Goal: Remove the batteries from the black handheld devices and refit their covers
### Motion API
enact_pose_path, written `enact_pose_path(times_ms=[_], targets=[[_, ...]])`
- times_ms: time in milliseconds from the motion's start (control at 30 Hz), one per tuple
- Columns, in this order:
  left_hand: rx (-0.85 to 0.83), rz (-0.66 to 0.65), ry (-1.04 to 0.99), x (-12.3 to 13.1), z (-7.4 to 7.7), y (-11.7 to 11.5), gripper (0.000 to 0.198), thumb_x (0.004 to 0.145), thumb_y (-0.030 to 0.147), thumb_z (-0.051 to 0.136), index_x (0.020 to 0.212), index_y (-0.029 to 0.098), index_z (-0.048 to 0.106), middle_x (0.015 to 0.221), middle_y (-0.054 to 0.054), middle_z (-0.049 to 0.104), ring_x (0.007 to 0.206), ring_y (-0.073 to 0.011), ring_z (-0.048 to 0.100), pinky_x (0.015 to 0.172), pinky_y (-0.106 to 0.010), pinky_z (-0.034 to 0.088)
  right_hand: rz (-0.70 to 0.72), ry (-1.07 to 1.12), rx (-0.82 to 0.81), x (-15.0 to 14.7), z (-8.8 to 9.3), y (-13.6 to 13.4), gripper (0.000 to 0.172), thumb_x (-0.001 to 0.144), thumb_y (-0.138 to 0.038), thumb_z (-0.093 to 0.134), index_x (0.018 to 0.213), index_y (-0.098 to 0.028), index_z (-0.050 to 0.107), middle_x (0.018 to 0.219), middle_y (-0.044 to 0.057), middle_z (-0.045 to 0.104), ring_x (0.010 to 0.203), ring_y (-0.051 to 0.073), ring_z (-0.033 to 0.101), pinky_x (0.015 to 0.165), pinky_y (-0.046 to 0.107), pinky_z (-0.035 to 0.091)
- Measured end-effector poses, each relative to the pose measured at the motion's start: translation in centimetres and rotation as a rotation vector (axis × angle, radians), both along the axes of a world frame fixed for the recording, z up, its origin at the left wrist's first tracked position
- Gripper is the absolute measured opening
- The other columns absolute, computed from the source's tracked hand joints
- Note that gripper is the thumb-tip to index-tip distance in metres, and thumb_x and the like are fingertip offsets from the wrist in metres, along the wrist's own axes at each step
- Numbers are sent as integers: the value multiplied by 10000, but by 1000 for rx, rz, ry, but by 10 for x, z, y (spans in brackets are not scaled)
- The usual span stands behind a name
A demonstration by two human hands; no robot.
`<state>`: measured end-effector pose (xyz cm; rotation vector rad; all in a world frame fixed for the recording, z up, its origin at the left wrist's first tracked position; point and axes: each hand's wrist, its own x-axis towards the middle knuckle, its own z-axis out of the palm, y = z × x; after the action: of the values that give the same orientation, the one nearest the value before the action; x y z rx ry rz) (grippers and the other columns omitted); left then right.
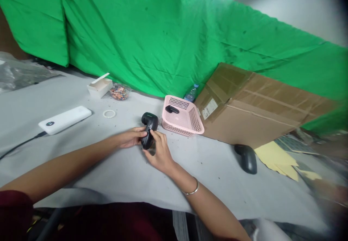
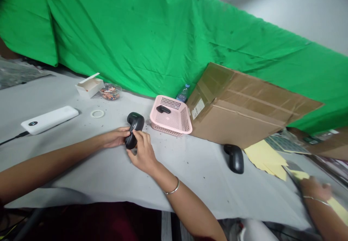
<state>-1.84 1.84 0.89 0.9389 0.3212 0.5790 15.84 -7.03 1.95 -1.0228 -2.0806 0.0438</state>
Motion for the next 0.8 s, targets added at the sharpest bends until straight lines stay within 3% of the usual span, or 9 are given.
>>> enact_pose_path(times_ms=[200, 433, 800], targets=[[-40, 14, -18, 1, -2, 2, 412, 771, 280, 760, 1137, 152, 619, 1059, -105, 665, 934, -192, 632, 850, -315, 485, 30, -18, 1, 0, 4, -1, 786, 817, -252, 630, 1484, -207, 216, 1305, 145, 405, 1186, 278, 401, 1006, 485, 432], [-74, 40, -54, 1, -3, 4, 266, 766, 309, 765, 911, 129, 633, 852, -50, 644, 783, -143, 612, 710, -244, 468, 62, -61, -13, -1, 5, -3, 770, 820, -260, 639, 1474, -221, 233, 1290, 139, 408, 1164, 281, 402, 977, 477, 447], [-86, 37, -12, 1, 1, 2, 306, 732, 308, 795, 933, 140, 637, 835, -36, 635, 788, -150, 620, 680, -240, 468, 42, -53, -27, -1, 3, -3, 776, 805, -268, 669, 1465, -226, 263, 1295, 132, 403, 1173, 278, 394, 993, 465, 444]])
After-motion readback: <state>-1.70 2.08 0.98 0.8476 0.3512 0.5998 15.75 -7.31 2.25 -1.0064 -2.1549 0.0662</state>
